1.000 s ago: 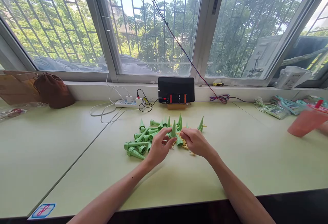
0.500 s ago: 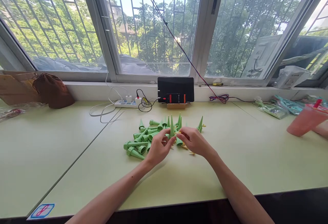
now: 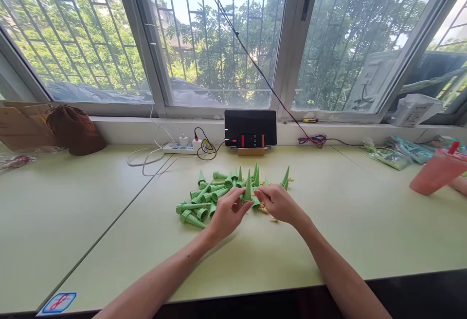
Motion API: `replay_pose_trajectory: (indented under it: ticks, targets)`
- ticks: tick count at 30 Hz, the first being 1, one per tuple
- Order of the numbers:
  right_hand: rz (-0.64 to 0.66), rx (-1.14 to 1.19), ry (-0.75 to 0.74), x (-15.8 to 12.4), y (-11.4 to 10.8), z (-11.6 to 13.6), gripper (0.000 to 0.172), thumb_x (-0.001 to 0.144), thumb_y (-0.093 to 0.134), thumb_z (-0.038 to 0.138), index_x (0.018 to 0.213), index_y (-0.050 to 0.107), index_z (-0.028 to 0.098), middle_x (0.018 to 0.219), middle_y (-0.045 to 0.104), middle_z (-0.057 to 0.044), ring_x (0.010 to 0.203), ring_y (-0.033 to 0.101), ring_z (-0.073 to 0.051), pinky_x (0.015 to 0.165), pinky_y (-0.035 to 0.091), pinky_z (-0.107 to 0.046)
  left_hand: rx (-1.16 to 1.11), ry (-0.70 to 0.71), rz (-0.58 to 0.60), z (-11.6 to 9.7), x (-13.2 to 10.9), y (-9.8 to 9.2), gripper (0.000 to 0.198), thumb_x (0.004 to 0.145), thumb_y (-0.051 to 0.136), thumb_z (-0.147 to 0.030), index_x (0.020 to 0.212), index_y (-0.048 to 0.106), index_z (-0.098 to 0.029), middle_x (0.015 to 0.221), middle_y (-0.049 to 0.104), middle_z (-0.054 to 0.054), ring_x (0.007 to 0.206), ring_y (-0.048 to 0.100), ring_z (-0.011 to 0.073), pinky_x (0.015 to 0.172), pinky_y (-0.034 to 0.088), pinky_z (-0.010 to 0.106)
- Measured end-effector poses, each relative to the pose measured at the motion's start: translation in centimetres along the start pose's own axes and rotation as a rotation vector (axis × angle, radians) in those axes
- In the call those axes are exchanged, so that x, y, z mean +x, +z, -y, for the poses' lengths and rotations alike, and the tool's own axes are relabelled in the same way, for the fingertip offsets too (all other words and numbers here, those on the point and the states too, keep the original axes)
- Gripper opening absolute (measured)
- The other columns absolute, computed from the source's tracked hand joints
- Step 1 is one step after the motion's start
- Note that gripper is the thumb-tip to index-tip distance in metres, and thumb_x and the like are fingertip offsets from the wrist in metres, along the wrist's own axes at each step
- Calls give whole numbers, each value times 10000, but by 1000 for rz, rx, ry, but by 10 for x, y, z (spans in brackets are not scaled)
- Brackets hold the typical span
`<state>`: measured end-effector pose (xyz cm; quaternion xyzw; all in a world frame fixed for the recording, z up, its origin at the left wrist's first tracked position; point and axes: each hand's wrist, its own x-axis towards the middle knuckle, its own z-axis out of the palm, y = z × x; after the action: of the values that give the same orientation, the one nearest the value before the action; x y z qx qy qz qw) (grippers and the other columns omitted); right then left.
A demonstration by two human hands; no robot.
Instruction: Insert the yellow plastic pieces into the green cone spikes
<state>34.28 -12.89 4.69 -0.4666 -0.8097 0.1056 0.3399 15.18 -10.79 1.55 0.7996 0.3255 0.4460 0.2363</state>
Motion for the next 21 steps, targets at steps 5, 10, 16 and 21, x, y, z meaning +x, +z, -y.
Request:
replay_pose_trajectory:
  ticks: [5,10,16,21]
  targets:
    - [2,-34,-11,0,-1,2,434,990,335,291,568,295,195,500,322,36,470,259,-106,525,253,-266,-8,79,15,-3,-1,0,236,907,569,-333,1098,608,-199,916,581,40,612,512,95,535,463,198]
    - [7,-53,-10,-1,-1,3,415,971,349,259,569,269,197,499,296,41,469,244,-107,518,225,-275,-30,103,24,-8,0,-2,196,923,539,-285,1076,633,-207,1035,591,72,613,520,84,555,490,206]
    - [-32,-10,7,0,-1,5,400,997,341,297,611,381,203,537,405,33,494,330,-116,518,267,-261,-73,9,1,-9,3,-1,192,894,576,-344,1018,617,-203,1003,589,65,629,540,95,545,522,216]
    - [-49,25,6,0,-2,6,324,986,424,332,694,473,199,584,470,31,530,390,-121,537,304,-246,-178,-131,-10,-11,5,-2,262,837,647,-388,972,603,-168,790,606,13,535,534,86,452,469,186]
